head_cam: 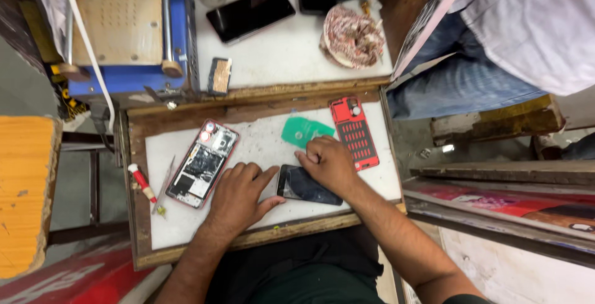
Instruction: The person removes a small component from a disassembled smartphone, then cleans the screen of a second smartphone with a green cloth and a blue circular applicator. The person handles the phones and cleaning materials on a cluttered workbench.
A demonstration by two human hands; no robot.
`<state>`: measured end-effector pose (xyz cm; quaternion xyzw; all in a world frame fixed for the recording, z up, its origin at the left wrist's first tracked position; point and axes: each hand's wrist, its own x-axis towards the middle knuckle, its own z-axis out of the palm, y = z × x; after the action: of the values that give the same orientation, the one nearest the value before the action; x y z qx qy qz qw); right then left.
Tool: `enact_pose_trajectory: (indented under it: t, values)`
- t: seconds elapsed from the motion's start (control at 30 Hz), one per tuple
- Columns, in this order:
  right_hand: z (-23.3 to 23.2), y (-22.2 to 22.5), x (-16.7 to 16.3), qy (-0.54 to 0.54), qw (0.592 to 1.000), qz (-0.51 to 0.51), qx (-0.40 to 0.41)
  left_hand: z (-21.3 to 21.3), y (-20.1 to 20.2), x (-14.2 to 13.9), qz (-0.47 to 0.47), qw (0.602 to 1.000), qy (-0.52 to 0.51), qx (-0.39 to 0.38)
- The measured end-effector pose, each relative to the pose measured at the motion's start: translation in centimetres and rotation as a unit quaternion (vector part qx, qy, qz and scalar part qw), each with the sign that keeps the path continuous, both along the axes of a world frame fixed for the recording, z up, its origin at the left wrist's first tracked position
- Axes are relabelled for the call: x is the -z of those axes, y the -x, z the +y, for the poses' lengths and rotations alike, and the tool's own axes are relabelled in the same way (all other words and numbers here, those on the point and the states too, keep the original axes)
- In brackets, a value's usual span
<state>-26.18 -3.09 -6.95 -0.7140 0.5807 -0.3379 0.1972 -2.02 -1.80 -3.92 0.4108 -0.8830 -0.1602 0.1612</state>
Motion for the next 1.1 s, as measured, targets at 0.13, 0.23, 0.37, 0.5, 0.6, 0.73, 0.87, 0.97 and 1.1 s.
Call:
enact_pose_trajectory:
  t: [0.13,0.23,0.37,0.5,0.6,0.73,0.87,0.97,1.1]
  values:
    - [0.0,0.0,-0.1,-0.014,1.0,-0.005,-0.005,0.1,-0.1,0.3,0.0,1.0,0.002,0.001]
    - [0.0,-0.1,-0.3,-0.024,1.0,0.005,-0.004,0.0,0.0,0.6,0.003,1.0,0.005,-0.001]
    - [0.0,-0.2,-0.3,-0.026,1.0,0.003,-0.005,0.2,0.0,0.7,0.018,1.0,0.012,-0.006]
    - [-0.1,-0.3,-0.1,-0.016,1.0,0.008,-0.002,0.1,0.0,0.8,0.016,1.0,0.013,-0.02]
    - [-0.1,-0.2,0.0,-0.024,1.0,0.01,0.008,0.0,0.0,0.9,0.019,1.0,0.007,-0.023]
    - [0.0,-0.3,0.1,-0.022,1.0,0.012,0.001,0.1,0.0,1.0,0.019,1.0,0.003,-0.016]
    - [0.0,-0.2,0.1,-0.018,1.0,0.016,-0.007,0.2,-0.2,1.1,0.015,1.0,0.013,-0.015]
    - [0.0,-0.3,0.1,-0.028,1.0,0.012,0.001,0.2,-0.2,1.1,0.016,1.0,0.006,-0.017]
    - [-0.1,-0.4,0.2,-0.025,0.999,0.02,0.01,0.1,-0.1,1.3,0.001,1.0,0.006,-0.019]
